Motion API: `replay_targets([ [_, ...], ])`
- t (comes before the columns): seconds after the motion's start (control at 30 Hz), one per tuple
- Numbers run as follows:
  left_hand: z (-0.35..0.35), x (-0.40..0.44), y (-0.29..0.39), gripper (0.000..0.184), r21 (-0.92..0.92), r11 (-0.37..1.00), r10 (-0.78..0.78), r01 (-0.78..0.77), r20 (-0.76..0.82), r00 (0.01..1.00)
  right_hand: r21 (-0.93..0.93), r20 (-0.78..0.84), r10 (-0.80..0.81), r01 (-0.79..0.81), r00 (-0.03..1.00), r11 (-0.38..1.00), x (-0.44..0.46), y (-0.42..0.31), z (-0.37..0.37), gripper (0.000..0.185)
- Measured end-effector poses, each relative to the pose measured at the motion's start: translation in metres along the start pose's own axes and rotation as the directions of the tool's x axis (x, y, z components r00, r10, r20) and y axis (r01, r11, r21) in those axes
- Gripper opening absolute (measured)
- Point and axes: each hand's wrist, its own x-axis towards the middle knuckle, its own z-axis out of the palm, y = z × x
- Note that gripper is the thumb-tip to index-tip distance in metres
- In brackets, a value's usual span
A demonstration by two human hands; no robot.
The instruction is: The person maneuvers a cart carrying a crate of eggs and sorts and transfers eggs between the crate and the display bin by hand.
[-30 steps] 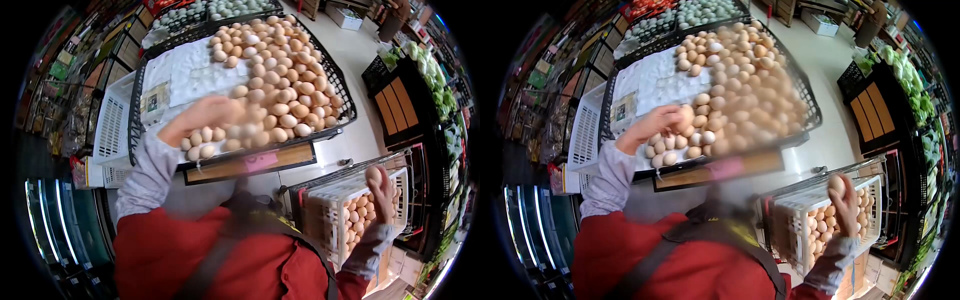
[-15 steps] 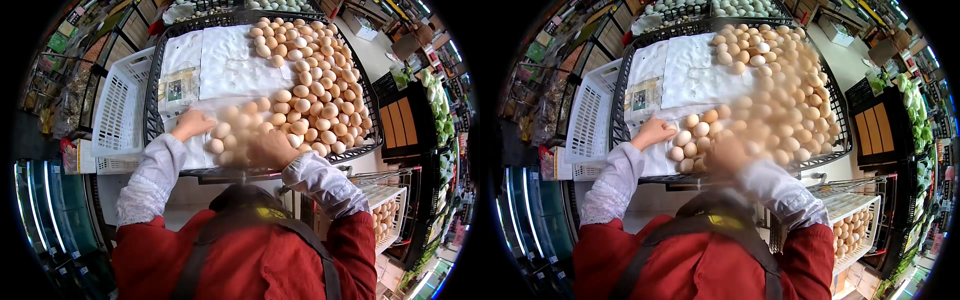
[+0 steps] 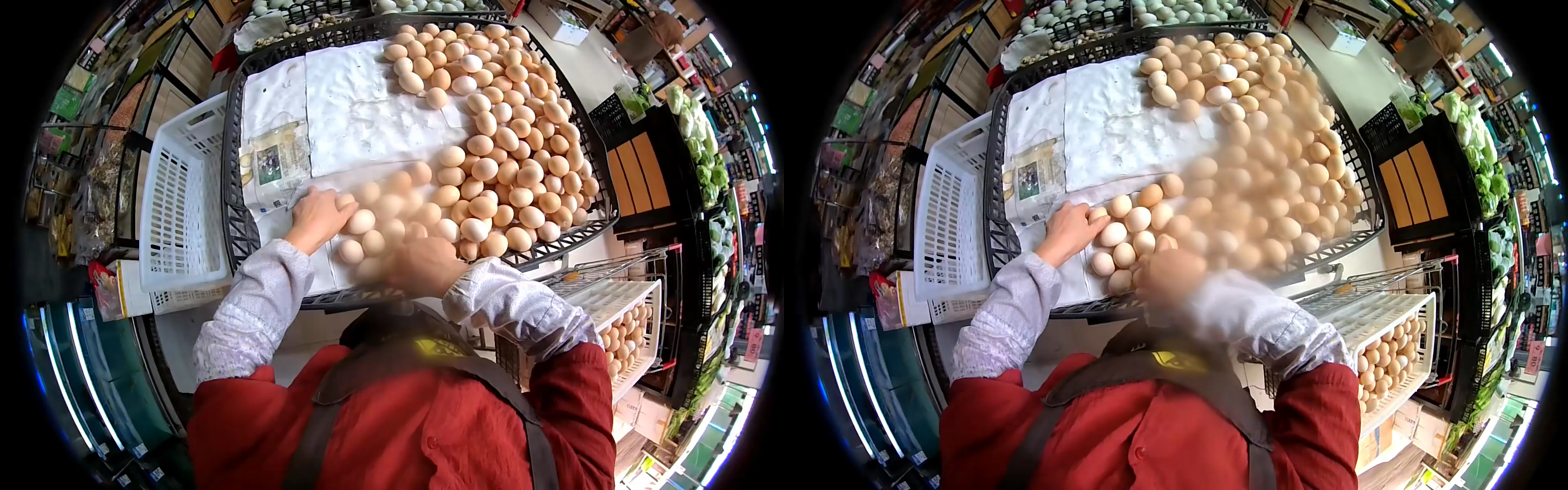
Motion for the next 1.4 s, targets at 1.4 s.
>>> replay_targets([
  [1.4, -0.043, 0.015, 0.055, 0.032, -0.357, 0.838, 0.363, -0.412, -0.198, 0.91, 0.531, -0.627, 0.502, -0.146, 0.595, 0.835, -0.1, 0.083, -0.016, 0.027],
])
